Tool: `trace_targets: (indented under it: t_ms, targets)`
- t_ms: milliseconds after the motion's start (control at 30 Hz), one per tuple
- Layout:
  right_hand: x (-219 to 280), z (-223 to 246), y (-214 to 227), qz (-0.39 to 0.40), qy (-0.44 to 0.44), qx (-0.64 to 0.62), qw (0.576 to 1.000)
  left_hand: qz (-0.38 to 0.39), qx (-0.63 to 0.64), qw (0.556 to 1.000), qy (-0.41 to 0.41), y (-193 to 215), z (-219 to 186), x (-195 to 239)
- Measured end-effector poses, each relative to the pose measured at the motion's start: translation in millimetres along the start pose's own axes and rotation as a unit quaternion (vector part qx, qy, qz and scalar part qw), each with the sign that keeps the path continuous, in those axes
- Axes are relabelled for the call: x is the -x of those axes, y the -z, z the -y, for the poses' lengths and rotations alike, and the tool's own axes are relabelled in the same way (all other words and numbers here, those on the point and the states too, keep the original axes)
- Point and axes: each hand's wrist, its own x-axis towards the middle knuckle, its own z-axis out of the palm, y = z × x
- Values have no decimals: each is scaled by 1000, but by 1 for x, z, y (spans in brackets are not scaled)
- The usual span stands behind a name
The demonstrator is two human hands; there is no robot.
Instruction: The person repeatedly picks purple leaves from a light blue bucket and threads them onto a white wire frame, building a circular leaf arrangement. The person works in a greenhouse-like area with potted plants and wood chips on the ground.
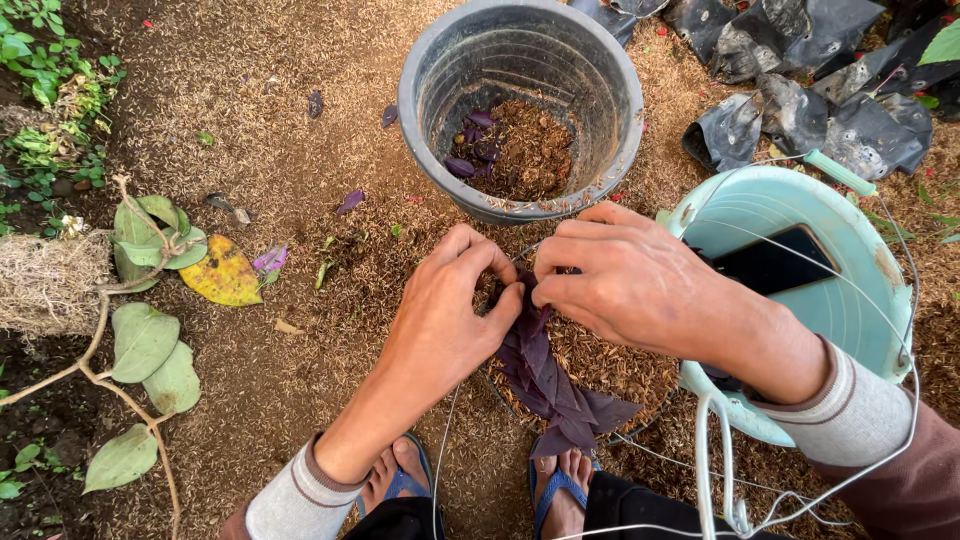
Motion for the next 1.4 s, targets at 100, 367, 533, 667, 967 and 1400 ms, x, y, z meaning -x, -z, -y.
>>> trace_targets:
  t_ms: [100, 367, 533, 667, 967, 1400]
  targets:
    - [-1, 1, 1, 8, -2, 20, 1000, 2, 10, 1000, 5, 2, -3, 1]
    - [-4, 2, 1, 31, -14, 36, 999, 21, 26, 999, 37, 6, -7, 0]
    - [-3, 2, 2, 41, -19, 53, 998, 18, 21, 999, 23, 7, -6, 1]
    - [-1, 2, 5, 15, 6, 50, 999, 15, 24, 999, 20, 6, -6, 0]
    - [2, 3, 2, 17, 15, 70, 997, 27, 26, 998, 47, 6, -6, 0]
    - [-7, 4, 3, 39, 33, 113, 992, 18, 32, 998, 45, 6, -8, 0]
